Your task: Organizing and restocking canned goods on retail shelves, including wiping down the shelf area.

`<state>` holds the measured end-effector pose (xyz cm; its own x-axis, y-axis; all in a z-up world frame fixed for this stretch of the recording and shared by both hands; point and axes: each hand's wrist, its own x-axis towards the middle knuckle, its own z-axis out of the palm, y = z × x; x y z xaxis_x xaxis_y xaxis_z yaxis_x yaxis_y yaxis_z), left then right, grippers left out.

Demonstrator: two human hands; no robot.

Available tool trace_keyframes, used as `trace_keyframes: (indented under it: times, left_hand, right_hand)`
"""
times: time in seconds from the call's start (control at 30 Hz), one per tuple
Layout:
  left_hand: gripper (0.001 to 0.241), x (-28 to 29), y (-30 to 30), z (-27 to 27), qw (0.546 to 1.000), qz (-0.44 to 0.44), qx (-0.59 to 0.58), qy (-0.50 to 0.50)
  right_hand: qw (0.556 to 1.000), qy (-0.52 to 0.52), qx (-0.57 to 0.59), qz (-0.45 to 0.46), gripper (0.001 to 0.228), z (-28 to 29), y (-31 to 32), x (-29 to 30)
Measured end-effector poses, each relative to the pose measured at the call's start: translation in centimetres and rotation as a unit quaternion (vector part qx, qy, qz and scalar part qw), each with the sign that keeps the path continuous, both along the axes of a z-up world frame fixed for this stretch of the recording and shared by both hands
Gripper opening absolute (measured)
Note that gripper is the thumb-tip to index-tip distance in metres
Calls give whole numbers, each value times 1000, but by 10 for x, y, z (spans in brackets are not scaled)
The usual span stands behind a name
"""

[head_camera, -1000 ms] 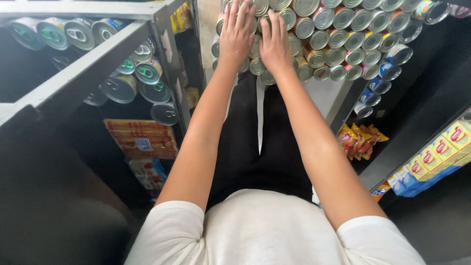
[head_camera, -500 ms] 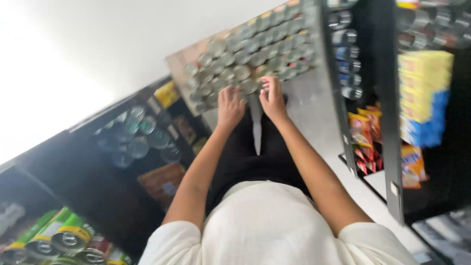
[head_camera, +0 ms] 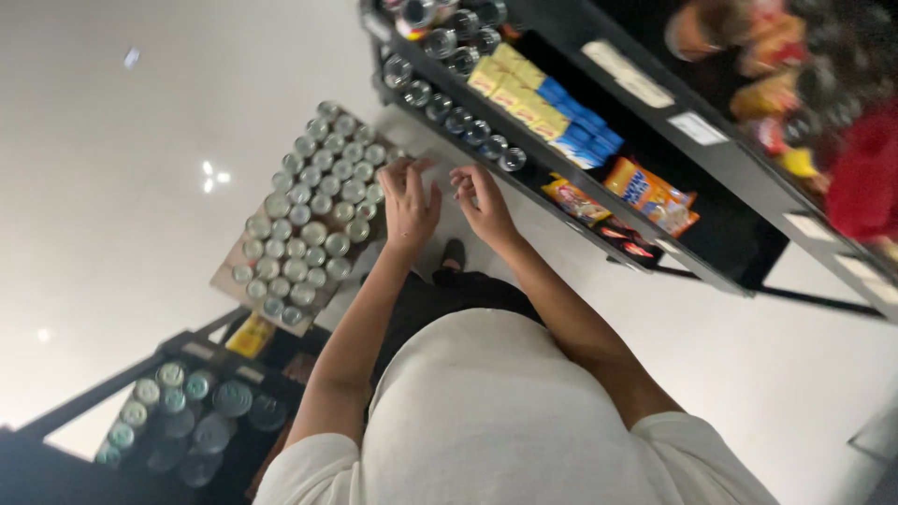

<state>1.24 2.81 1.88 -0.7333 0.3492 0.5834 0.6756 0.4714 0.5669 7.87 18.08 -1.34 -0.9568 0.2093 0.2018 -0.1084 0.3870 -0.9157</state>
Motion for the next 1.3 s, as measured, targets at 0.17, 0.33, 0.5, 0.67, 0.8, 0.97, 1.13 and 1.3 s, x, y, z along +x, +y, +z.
trace_keyframes:
  times: [0.17,0.33,0.5,0.67,0.8,0.97,1.13,1.3]
  left_hand:
    - [30,59,126,55,992,-107,46,50]
    - [21,84,210,101,971,-203,109,70]
    - [23,64,266,122,948,-257,107,151]
    - [22,11,304,140,945,-244,87,198]
    - [26,-30,328,174,944,-257,85,188]
    - [39,-77,363,177,940,-293,35,170]
    - [48,-108,381,177,930,-335,-86,126]
    - [50,-141,433,149,899,-404,-140,100]
  right_hand:
    - [995,30,8,-94,30,34,125,96]
    - [980,87,6,-177,24,104,199,148]
    - [941,153,92,-287,27,161,242,152]
    - [913,153,183,-332,28,211,263,124]
    - [878,97,267,-385,24,218,286,81]
    - [875,-153,299,-350,36,212,318,17]
    - [882,-195,280,-324,52,197,324,-10]
    - [931,-192,220,-220,42,211,311,18]
